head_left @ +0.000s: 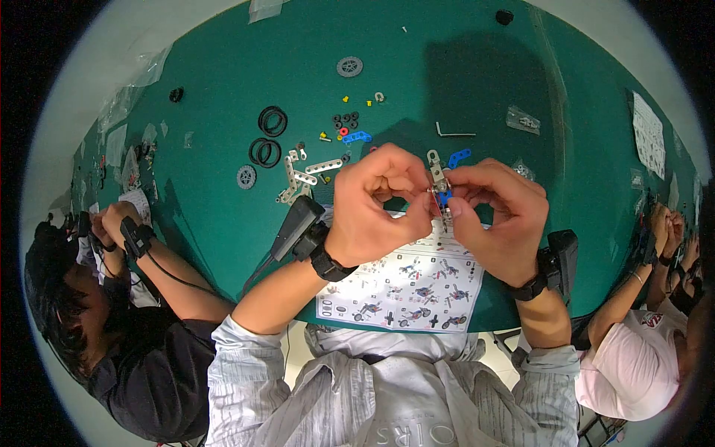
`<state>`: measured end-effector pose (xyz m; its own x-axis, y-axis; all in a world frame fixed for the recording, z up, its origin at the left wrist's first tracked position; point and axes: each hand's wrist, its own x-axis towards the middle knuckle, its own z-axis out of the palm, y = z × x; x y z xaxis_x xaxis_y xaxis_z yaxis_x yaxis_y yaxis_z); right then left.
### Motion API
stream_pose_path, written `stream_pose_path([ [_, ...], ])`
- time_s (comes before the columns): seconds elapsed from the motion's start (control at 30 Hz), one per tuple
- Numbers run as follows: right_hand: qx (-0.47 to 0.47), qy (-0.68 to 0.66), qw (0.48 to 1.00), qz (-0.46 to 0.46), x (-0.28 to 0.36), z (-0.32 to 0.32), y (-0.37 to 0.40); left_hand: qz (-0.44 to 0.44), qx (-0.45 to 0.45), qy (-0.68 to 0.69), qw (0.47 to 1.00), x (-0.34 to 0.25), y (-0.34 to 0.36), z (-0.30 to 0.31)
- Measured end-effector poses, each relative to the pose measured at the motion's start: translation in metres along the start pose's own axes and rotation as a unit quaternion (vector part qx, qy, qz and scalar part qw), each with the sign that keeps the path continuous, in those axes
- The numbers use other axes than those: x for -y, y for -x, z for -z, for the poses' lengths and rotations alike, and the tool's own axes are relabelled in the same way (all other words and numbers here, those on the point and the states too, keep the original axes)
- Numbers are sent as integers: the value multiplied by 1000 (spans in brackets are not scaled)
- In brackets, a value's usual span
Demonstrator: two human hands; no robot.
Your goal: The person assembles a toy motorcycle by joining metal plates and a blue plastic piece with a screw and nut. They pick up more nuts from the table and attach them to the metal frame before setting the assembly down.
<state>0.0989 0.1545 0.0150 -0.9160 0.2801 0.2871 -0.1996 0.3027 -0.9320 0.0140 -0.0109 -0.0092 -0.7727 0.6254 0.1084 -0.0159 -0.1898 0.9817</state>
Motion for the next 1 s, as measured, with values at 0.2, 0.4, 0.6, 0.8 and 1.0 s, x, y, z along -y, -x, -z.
stream_pose_path([
  [0.2,-27,-35,994,-98,4,7,-2,7,8,21,1000,-5,-2,1],
  [0.4,7,9,989,-150,-9,27,-13,-29,-24,82,996,-5,-8,12],
  [0.6,178,210,961,36,-12,17,-10,-39,-18,92,995,-8,-10,16],
  [0.8,244,297,918,95,-19,0,-3,-28,-10,98,995,-8,-8,14],
  [1.0,218,294,925,101,-17,-3,-4,-38,-15,84,996,-7,-8,12],
])
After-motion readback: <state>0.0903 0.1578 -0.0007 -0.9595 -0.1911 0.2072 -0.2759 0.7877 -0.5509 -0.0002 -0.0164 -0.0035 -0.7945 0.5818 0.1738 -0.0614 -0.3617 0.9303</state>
